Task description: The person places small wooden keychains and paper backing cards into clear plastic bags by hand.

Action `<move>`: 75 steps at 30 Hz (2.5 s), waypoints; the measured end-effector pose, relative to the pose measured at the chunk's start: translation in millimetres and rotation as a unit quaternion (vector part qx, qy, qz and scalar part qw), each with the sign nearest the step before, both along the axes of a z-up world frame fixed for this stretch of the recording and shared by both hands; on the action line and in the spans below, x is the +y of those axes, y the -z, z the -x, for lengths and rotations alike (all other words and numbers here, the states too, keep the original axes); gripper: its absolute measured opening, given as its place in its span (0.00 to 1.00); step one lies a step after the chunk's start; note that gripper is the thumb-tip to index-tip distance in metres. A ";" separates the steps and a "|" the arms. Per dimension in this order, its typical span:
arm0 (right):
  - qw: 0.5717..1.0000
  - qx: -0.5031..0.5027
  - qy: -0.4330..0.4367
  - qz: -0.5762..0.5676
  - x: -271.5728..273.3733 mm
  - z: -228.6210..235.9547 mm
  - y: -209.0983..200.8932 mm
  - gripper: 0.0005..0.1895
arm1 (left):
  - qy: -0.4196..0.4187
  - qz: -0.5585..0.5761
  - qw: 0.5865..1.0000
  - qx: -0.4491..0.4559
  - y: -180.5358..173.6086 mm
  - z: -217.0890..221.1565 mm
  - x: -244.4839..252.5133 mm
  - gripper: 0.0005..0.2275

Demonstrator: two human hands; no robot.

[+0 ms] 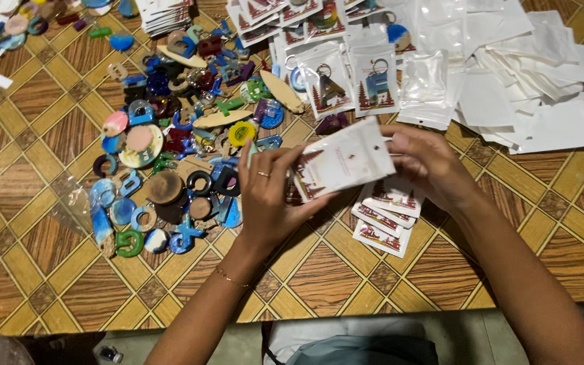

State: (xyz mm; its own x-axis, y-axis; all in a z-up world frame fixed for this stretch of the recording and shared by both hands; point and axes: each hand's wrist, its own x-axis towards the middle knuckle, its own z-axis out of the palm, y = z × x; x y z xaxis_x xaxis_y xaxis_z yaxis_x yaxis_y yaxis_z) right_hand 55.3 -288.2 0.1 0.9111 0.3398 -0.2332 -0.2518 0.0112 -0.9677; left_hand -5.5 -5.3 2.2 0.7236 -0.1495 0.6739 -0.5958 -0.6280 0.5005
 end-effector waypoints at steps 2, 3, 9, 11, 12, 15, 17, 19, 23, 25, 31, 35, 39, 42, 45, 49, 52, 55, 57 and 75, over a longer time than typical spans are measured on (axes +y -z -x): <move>0.997 -0.071 0.019 0.020 5.6 8.2 -14.6 0.32 | -0.001 -0.004 1.000 -0.006 -3.6 0.7 -0.8 0.37; 0.989 -0.140 0.033 0.039 8.6 12.1 -21.7 0.29 | -0.006 -0.008 1.000 -0.011 -5.0 1.3 -1.2 0.37; 0.959 -0.015 0.128 0.252 -4.3 12.5 -93.6 0.14 | -0.029 -0.037 0.998 0.040 5.5 3.5 -1.1 0.28; 0.952 -0.024 0.118 0.282 -14.7 11.1 -77.6 0.14 | -0.034 -0.027 0.998 0.042 6.5 -1.0 -2.2 0.24; 0.944 -0.023 0.104 0.312 -20.5 12.9 -67.8 0.14 | -0.041 -0.017 0.997 0.056 8.8 0.1 -3.4 0.20; 0.927 -0.080 0.080 0.358 -23.5 21.6 -52.3 0.15 | -0.021 -0.014 0.998 0.055 4.1 2.0 -6.8 0.18; 0.918 -0.087 0.084 0.379 -25.0 25.3 -51.3 0.15 | -0.012 -0.015 0.998 0.058 4.0 3.6 -9.4 0.18; 0.908 -0.097 0.087 0.397 -32.5 19.0 -47.8 0.16 | -0.007 -0.017 0.998 0.058 4.7 3.3 -10.1 0.17; 0.842 -0.264 0.142 0.448 -90.3 -17.5 -24.5 0.20 | -0.005 -0.028 0.998 0.051 7.5 2.1 -10.4 0.16; 0.764 -0.380 0.099 0.512 -113.6 -30.3 -20.1 0.26 | -0.005 -0.028 0.998 0.052 9.0 -0.4 -10.9 0.16; 0.789 -0.205 0.020 0.579 -108.9 -26.9 -40.8 0.40 | -0.011 -0.032 0.999 0.038 10.3 -3.5 -9.2 0.15; 0.776 -0.204 0.011 0.597 -111.4 -17.0 -37.3 0.37 | -0.002 -0.033 0.999 0.043 10.0 -2.3 -10.8 0.14; 0.675 -0.410 0.061 0.610 -140.3 -20.7 -8.5 0.15 | -0.003 -0.037 0.998 0.043 11.3 -2.7 -9.5 0.14; 0.614 -0.462 0.192 0.610 -155.0 -18.1 -3.1 0.05 | -0.004 -0.028 0.998 0.049 8.9 -2.0 -10.2 0.14; 0.737 -0.442 0.307 0.408 -133.0 -1.7 -27.6 0.06 | -0.006 -0.021 0.999 0.040 10.7 -3.2 -9.3 0.13; 0.908 -0.247 0.324 0.095 -89.0 12.8 -32.2 0.22 | -0.002 -0.005 1.000 0.020 5.2 -5.9 -7.2 0.08; 0.965 -0.076 0.253 0.006 -44.1 31.2 -42.2 0.22 | 0.040 0.047 0.998 0.009 12.0 -11.7 -5.9 0.05; 0.951 -0.214 0.223 0.002 -12.4 35.4 -35.3 0.11 | 0.093 0.132 0.986 0.047 25.7 -19.6 -11.0 0.05; 0.859 -0.461 0.180 0.132 6.3 33.0 -40.7 0.08 | 0.154 0.241 0.943 0.168 16.1 -15.3 -20.4 0.08; 0.598 -0.734 0.060 0.317 9.9 10.1 -51.1 0.10 | 0.147 0.337 0.896 0.250 0.4 -12.2 -19.7 0.12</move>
